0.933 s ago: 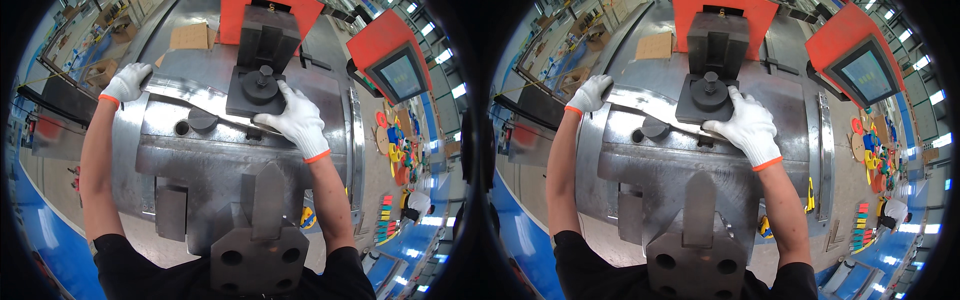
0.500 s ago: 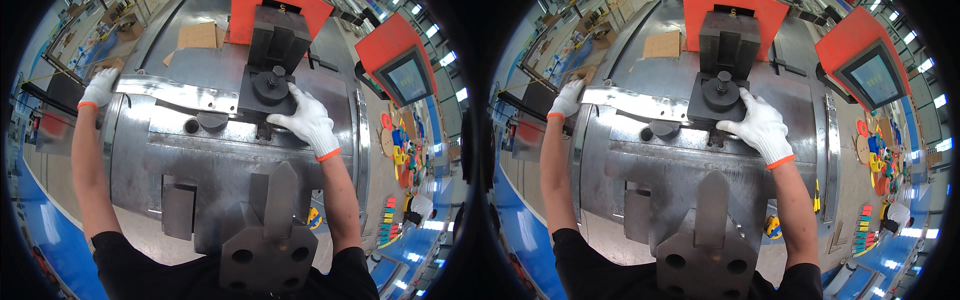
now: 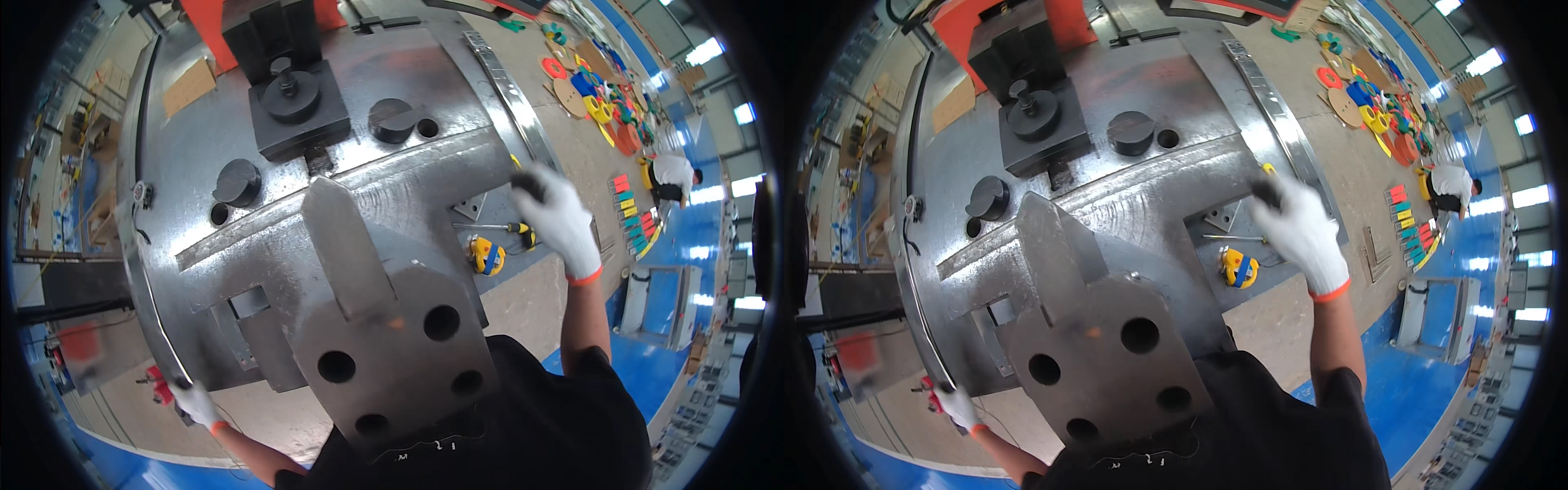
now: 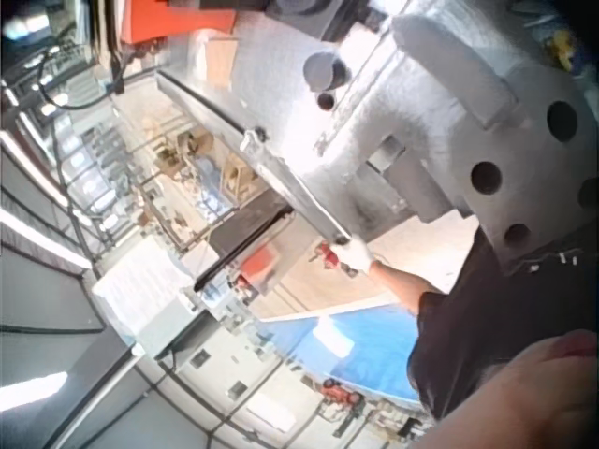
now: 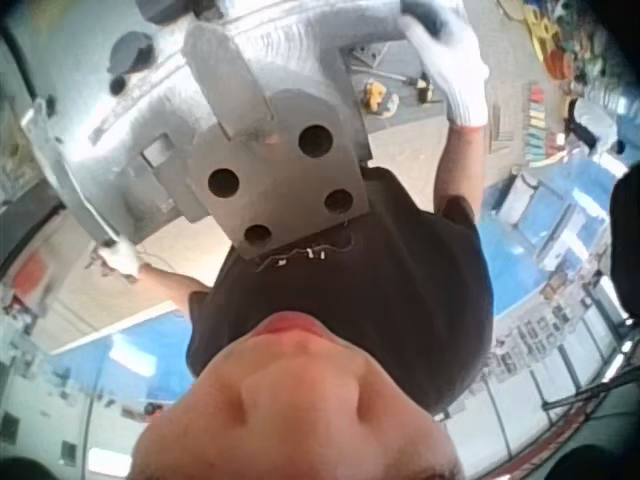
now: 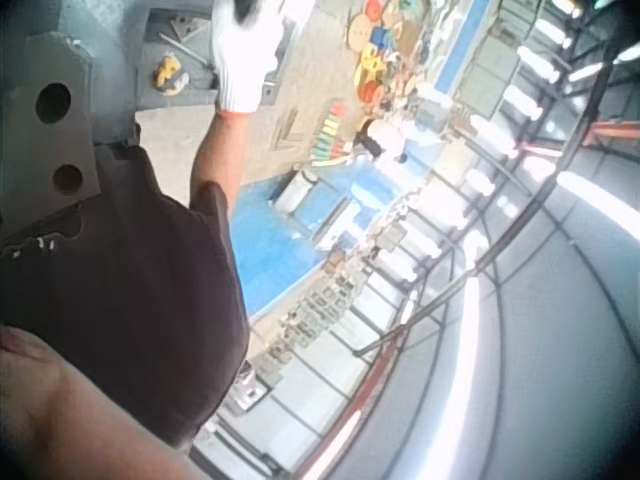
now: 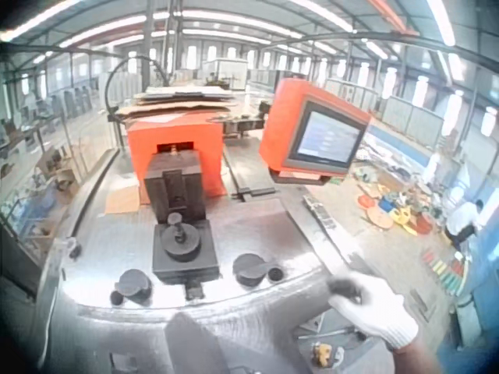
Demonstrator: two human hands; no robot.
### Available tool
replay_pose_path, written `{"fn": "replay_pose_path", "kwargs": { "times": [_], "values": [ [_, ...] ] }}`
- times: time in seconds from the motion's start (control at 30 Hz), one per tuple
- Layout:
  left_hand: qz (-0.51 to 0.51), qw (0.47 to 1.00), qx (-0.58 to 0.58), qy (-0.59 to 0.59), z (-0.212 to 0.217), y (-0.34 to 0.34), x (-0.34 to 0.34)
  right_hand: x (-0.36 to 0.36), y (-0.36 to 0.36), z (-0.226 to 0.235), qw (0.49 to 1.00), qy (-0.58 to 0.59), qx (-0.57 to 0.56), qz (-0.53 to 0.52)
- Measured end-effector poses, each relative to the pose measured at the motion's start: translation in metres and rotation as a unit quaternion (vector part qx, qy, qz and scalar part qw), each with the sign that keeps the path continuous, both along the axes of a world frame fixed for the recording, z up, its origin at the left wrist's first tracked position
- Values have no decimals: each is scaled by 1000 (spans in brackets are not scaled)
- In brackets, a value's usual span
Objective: The person walks to a metal bending machine, places a long metal strip into the machine, and operates the machine to bend the metal. The person repeats this process several times, adjusting the metal strip between bends. Finally, the person removes the bent metal strip and walks away.
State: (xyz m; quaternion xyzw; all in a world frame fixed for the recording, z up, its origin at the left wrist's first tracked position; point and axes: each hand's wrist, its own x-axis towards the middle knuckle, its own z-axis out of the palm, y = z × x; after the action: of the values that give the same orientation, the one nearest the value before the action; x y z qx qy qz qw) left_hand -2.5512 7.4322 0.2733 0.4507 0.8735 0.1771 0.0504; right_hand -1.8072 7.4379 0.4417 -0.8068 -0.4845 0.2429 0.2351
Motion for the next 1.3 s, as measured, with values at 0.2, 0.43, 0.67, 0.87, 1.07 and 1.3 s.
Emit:
{"fn": "replay_pose_path", "kwargs": {
  "times": [0.2, 0.43, 0.67, 0.87, 1.07, 1.3],
  "values": [
    [9, 967, 159, -200, 6, -77, 52, -27, -98, -114, 966, -187, -161, 74],
    [-189, 800, 313, -476, 110, -119, 143, -18, -108, -160, 975, -187, -92, 80],
    [-454, 546, 321, -626, 181, -200, 309, 13, -232, -105, 964, 80, 248, 53],
    [-565, 406, 291, -657, 190, -297, 476, 71, -519, -135, 570, 733, 343, -146],
    [-611, 351, 207, -679, 218, -388, 628, 73, -779, -204, 414, 739, 375, -376],
    [-673, 230, 92, -697, 174, -489, 828, 141, -947, -223, 394, 663, 464, -437]
  ]
}}
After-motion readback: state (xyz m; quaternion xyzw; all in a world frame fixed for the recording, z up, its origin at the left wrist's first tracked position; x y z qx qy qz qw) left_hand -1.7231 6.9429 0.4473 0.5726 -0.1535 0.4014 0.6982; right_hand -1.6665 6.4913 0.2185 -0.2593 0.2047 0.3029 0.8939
